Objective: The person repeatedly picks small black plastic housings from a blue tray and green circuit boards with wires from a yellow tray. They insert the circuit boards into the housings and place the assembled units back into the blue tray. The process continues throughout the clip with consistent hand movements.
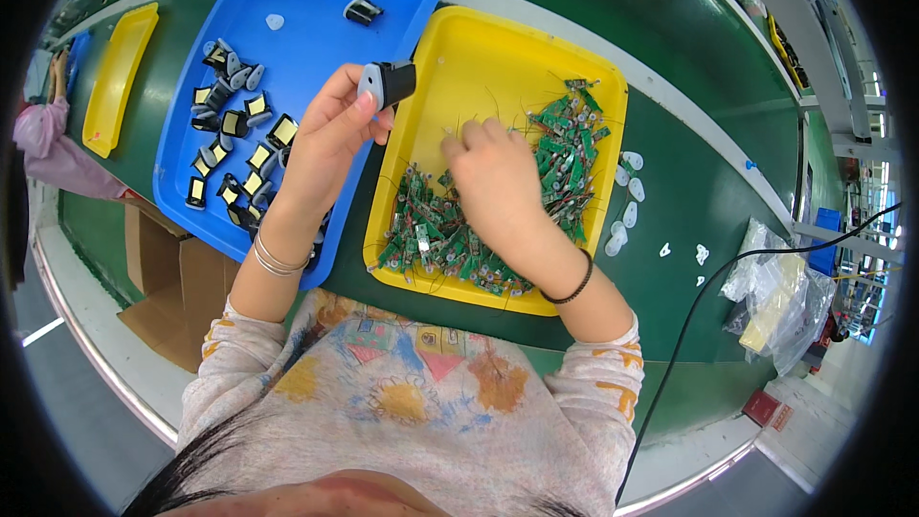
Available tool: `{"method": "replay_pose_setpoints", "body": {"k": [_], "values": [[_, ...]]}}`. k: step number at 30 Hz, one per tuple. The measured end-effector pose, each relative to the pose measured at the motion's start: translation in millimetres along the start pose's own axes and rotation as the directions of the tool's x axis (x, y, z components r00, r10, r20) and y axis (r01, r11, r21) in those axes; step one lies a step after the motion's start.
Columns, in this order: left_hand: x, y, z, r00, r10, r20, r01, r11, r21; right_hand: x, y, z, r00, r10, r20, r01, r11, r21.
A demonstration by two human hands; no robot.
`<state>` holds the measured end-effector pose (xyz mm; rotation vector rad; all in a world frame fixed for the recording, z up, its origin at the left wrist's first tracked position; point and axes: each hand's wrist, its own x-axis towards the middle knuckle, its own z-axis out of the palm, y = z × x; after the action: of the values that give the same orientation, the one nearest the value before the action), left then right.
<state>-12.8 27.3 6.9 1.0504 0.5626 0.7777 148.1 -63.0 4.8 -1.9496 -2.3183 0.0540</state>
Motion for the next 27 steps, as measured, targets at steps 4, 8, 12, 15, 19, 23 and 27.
{"method": "replay_pose_setpoints", "body": {"k": [4,8,12,15,19,23,27], "values": [[-2.8,1.3,3.8,0.999,-0.004,0.041,0.004,1.0,0.001,-10.8,-19.3,20.3,0.994,0.042,0.103,-0.045,0.999,0.029],[-6.4,-2.3,3.0,0.998,0.003,0.064,-0.001,1.0,-0.027,-4.5,-27.8,25.0,0.994,0.113,-0.012,-0.113,0.993,-0.043],[-7.3,0.2,4.7,0.998,0.016,0.062,-0.014,0.999,-0.036,3.7,-17.1,43.4,0.995,0.086,-0.053,-0.081,0.992,0.094],[-7.6,1.2,4.3,0.997,0.027,0.069,-0.024,0.999,-0.038,6.1,-7.2,44.1,0.992,0.091,-0.089,-0.059,0.949,0.309],[-7.7,0.3,3.5,0.998,0.036,0.06,-0.037,0.999,0.001,6.6,-8.8,35.6,0.971,0.215,-0.108,-0.183,0.951,0.247],[-9.1,2.9,6.6,0.995,0.101,0.027,-0.103,0.99,0.097,6.5,-14.4,42.0,0.965,0.249,-0.084,-0.233,0.958,0.166],[-9.3,-1.2,3.6,0.976,0.208,0.059,-0.216,0.939,0.268,7.1,-13.1,45.8,0.954,0.266,-0.138,-0.232,0.947,0.223]]}}
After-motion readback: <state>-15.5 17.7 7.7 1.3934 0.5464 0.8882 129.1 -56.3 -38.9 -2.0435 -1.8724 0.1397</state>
